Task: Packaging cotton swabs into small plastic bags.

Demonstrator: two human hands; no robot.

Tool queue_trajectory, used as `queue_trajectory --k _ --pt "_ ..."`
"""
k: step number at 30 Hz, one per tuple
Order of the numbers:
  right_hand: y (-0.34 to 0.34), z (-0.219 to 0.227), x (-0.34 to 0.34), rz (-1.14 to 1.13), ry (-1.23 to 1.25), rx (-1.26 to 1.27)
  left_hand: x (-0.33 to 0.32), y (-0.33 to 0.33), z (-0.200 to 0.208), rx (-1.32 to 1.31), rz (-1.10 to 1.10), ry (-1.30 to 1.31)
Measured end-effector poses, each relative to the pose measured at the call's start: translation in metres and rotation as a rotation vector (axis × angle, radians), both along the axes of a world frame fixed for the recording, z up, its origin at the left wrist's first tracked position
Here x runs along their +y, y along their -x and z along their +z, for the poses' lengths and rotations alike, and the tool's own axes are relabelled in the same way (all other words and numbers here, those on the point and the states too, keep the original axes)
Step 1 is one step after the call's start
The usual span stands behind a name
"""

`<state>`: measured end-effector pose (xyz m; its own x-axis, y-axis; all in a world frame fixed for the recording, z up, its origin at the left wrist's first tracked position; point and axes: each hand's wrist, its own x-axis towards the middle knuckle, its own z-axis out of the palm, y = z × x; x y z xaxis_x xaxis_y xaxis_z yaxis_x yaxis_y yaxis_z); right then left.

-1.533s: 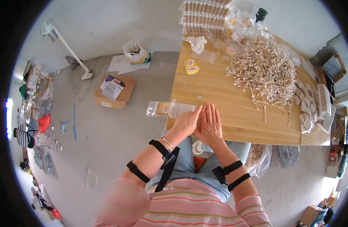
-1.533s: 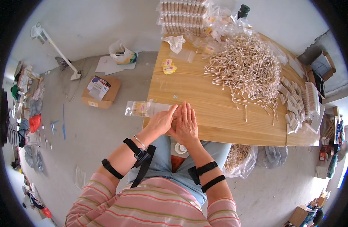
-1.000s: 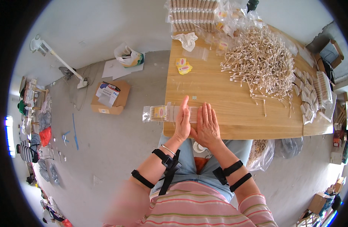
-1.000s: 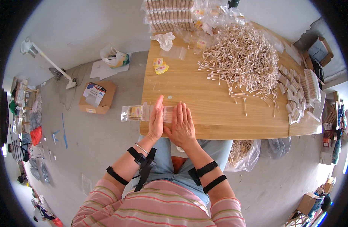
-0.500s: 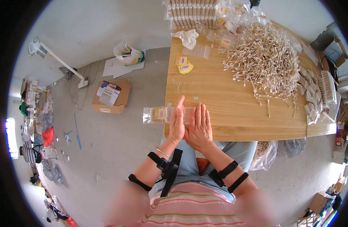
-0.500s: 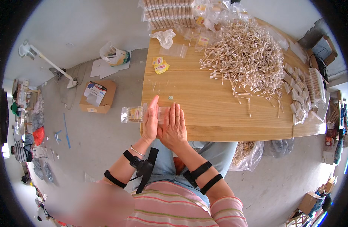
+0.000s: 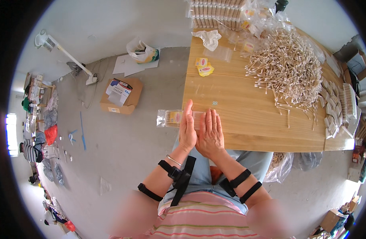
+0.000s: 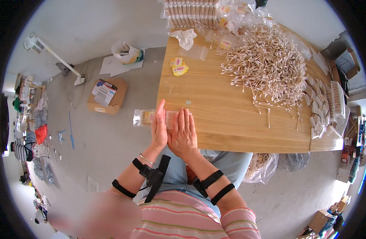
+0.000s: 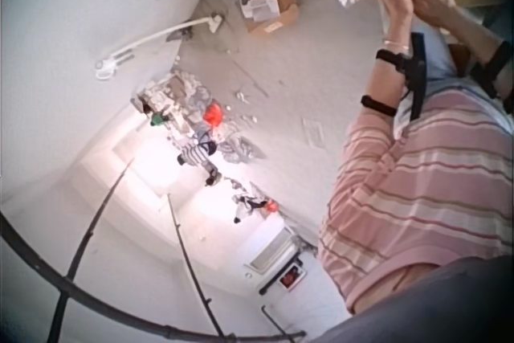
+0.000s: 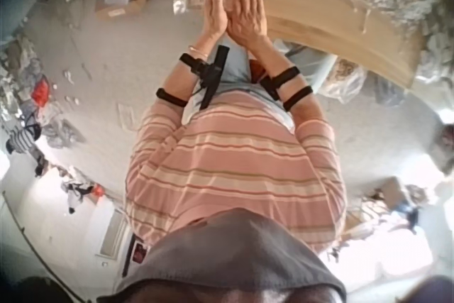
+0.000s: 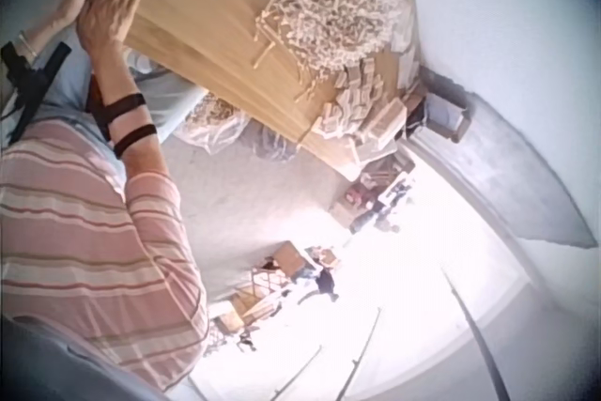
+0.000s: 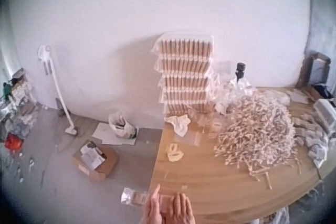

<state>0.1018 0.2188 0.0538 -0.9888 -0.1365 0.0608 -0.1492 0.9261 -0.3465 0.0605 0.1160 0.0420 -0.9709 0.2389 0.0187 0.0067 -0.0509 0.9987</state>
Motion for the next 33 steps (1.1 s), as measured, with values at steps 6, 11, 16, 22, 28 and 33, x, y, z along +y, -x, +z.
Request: queue_trajectory --k 6,11,16,22,28,33 --pt "-0.001 0.0 0.003 0.032 0.037 -0.01 -0.008 0.006 0.001 0.013 0.005 0.038" --pt "-0.001 -0.002 0.002 0.051 0.006 0.013 -0.006 0.004 0.004 0.023 0.025 0.077" --pt "-0.001 -0.005 0.003 0.036 -0.016 0.011 -0.015 0.006 0.02 0.124 0.032 0.263" --pt "0.0 0.003 -0.001 0.039 -0.013 -0.046 -0.077 0.022 0.005 0.363 0.24 0.878" --pt "0.001 0.002 -0.007 0.028 -0.028 -0.097 -0.092 0.036 -0.033 -0.066 0.071 0.514" --pt "0.005 0.007 -0.016 0.055 -0.028 -0.13 -0.097 0.037 -0.047 -0.077 0.031 0.317"
